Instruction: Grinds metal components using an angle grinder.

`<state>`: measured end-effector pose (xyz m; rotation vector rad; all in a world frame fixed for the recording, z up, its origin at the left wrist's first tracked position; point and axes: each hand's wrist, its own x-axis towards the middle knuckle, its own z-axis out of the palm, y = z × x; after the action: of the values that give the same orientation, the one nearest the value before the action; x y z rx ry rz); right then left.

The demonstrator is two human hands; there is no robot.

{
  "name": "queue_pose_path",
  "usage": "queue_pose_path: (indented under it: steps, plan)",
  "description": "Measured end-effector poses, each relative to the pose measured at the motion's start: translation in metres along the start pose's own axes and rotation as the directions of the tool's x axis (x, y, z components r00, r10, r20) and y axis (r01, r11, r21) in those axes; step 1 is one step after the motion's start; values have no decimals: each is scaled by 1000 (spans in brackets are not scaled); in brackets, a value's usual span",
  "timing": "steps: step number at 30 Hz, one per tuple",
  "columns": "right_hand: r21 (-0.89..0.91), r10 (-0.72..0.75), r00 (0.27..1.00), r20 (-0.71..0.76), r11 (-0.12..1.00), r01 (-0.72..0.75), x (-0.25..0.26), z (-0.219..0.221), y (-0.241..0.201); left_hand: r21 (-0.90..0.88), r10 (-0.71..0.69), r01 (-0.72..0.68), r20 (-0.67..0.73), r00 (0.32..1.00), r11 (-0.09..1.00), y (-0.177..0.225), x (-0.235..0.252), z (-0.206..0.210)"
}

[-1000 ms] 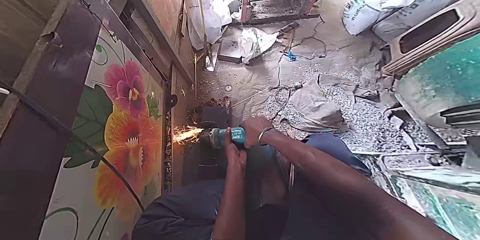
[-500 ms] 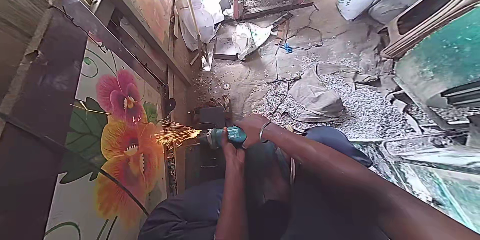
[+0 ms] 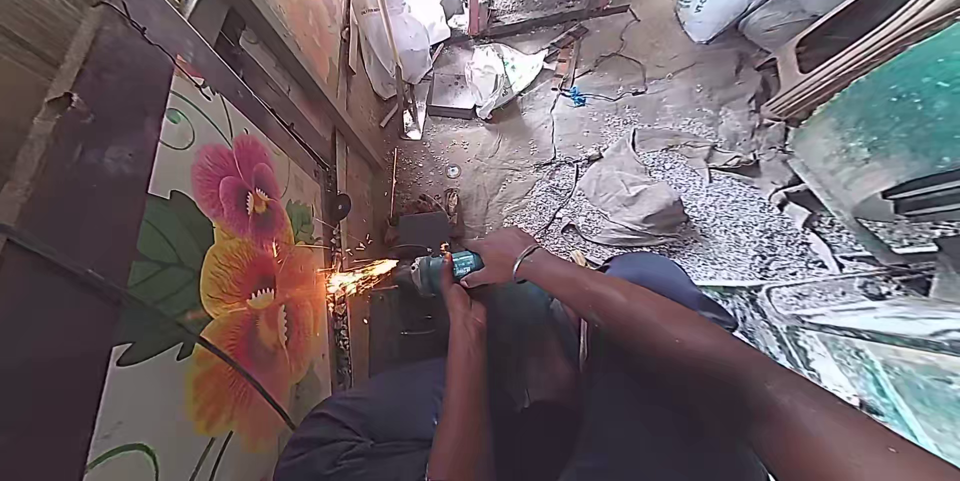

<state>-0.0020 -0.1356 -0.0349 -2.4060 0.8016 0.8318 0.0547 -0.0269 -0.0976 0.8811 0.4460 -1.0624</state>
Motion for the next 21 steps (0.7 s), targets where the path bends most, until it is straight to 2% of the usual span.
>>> queue_pose_path:
  steps: [11,21]
  plan:
    - [15,47,999,23,999,-47,-10,-1,-1,-1,7,-7,27,1000,1000,-4,-3,-1]
    - [-18,7,1000,7,1000,-7,2,-5,-2,-21,18,-18,-4,1000,1000,1,1,0]
